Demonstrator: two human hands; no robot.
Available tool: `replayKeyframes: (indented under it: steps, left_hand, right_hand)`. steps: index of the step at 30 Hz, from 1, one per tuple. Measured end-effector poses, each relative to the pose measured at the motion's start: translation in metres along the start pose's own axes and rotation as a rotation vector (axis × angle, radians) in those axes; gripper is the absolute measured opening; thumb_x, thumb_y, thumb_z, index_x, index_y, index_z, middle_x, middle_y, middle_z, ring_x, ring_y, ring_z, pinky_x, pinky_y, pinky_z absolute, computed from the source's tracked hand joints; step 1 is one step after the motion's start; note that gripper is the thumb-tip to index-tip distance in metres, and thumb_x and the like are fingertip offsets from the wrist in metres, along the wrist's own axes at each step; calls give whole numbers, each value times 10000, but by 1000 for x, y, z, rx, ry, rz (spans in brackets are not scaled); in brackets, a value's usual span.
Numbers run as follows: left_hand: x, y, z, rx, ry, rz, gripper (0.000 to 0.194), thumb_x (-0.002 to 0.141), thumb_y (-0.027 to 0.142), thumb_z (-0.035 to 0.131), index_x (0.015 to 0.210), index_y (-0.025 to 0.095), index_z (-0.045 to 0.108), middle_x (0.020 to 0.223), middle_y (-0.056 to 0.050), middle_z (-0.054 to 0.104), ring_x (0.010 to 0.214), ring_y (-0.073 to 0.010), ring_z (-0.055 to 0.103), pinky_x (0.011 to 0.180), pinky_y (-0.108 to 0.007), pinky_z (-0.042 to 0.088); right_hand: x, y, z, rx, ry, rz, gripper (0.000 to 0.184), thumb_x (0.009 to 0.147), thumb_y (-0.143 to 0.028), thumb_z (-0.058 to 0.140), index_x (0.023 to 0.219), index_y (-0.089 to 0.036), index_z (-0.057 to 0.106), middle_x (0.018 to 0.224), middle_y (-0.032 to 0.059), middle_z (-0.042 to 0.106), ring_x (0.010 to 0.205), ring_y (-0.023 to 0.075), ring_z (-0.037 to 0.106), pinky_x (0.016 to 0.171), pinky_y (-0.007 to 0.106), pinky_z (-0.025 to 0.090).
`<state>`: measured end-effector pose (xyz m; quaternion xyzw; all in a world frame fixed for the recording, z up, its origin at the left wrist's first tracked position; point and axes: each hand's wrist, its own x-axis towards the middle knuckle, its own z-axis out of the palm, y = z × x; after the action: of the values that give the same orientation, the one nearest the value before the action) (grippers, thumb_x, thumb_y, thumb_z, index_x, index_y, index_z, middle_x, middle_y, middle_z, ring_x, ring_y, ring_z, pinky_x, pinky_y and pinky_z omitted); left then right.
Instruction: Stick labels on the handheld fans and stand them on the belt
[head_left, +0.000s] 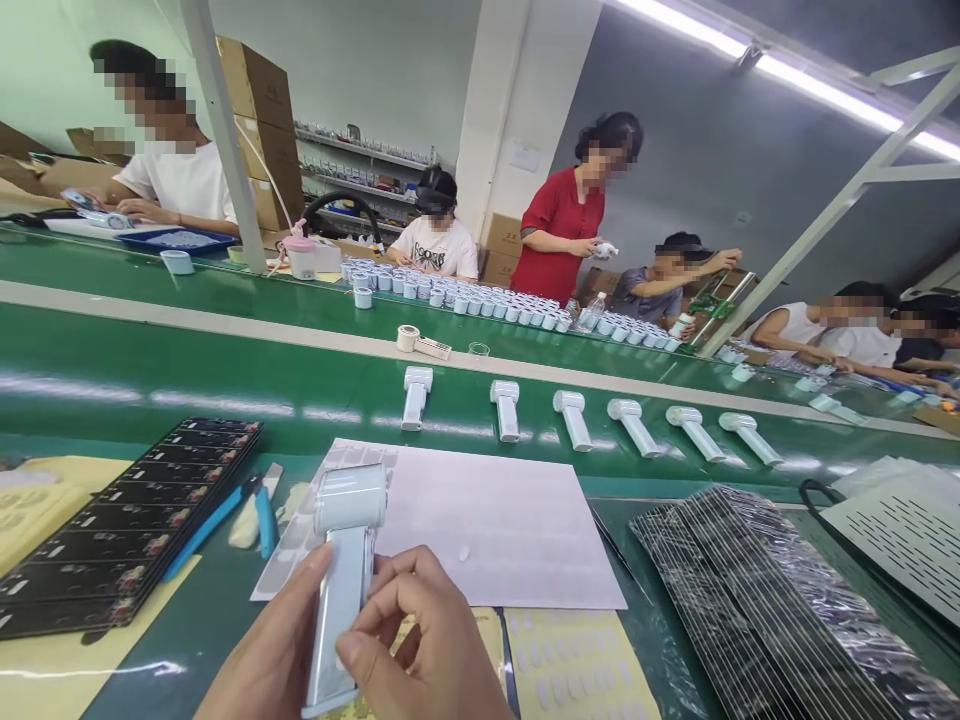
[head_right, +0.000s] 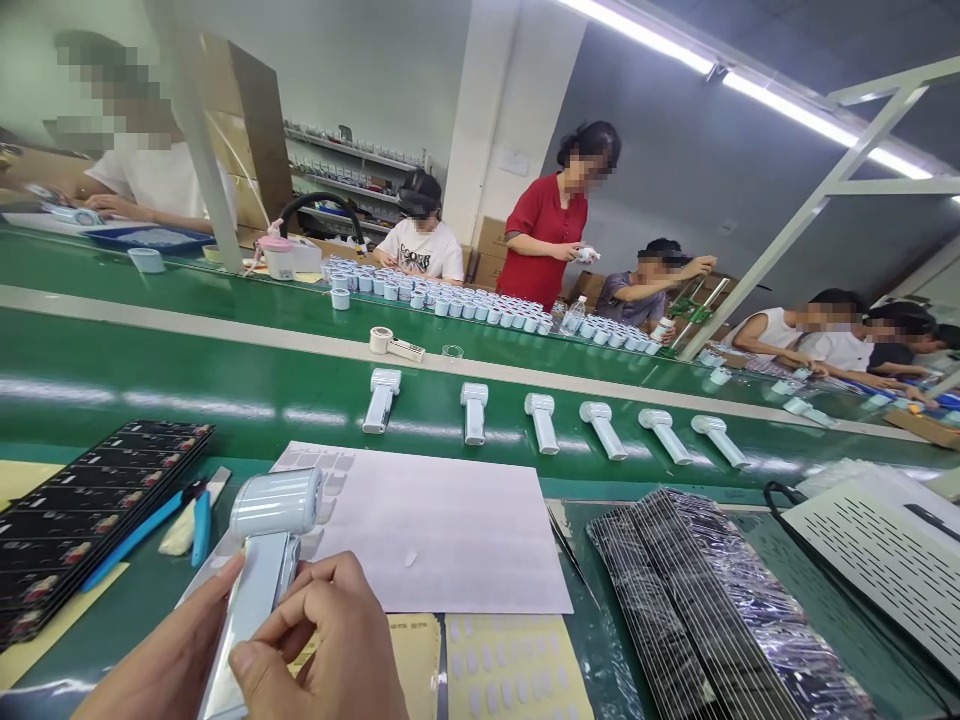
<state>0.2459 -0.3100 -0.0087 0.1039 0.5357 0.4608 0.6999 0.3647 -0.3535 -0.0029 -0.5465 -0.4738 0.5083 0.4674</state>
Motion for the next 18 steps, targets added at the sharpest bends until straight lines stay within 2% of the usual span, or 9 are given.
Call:
replayKeyframes:
  steps: [3,5,8,12,15,18]
  left_hand:
    - [7,-4,-4,-67,-90,-49,317,711,317,817,1007,261,719,1072,-48,781,1306,-329,588,1008,-379,567]
    - [11,-7,-10,-84,-114,-80,381,787,377,791,1142,266,713,1112,-45,775,1225,-308,644,918,-337,608]
    - [15,-8,-14,-58,-100,-84,405,853,408,741,1235,279,695,1127,-28,771,1150,-270,684,812,-272,629]
    - [14,-5,-11,-67,-101,-69,356,861,305,728,1215,277,709,1114,-20,771,1142,-256,689,803,-252,630]
    - [10,-2,-8,-97,-115,-87,371,771,240,770,1138,277,737,1122,-27,772,1253,-307,631,949,-351,610]
    - [5,-1,-10,-51,-109,-39,357,650,264,840,997,290,760,1125,-29,776,1379,-357,524,1053,-444,560]
  right_hand:
    - [2,-1,1,-18,-3,-11,135,715,-79,676,699,-188,599,964,10,532,694,108,525,533,201,354]
    - [3,-2,1,-25,-3,-10,143,728,-77,681,702,-189,596,962,9,529,691,109,522,532,204,353]
    - [5,1,2,-49,5,-9,158,736,-65,686,704,-191,595,959,5,536,677,105,516,544,212,356]
    - [8,9,5,-116,29,-67,175,731,-41,697,711,-190,606,951,-3,546,649,91,504,544,212,356]
    - [10,12,6,-167,49,-109,193,718,-19,699,718,-191,612,932,-7,545,646,89,501,542,209,351]
    - [11,11,3,-108,35,-109,174,721,-25,673,722,-188,611,933,-4,544,662,93,501,559,208,358]
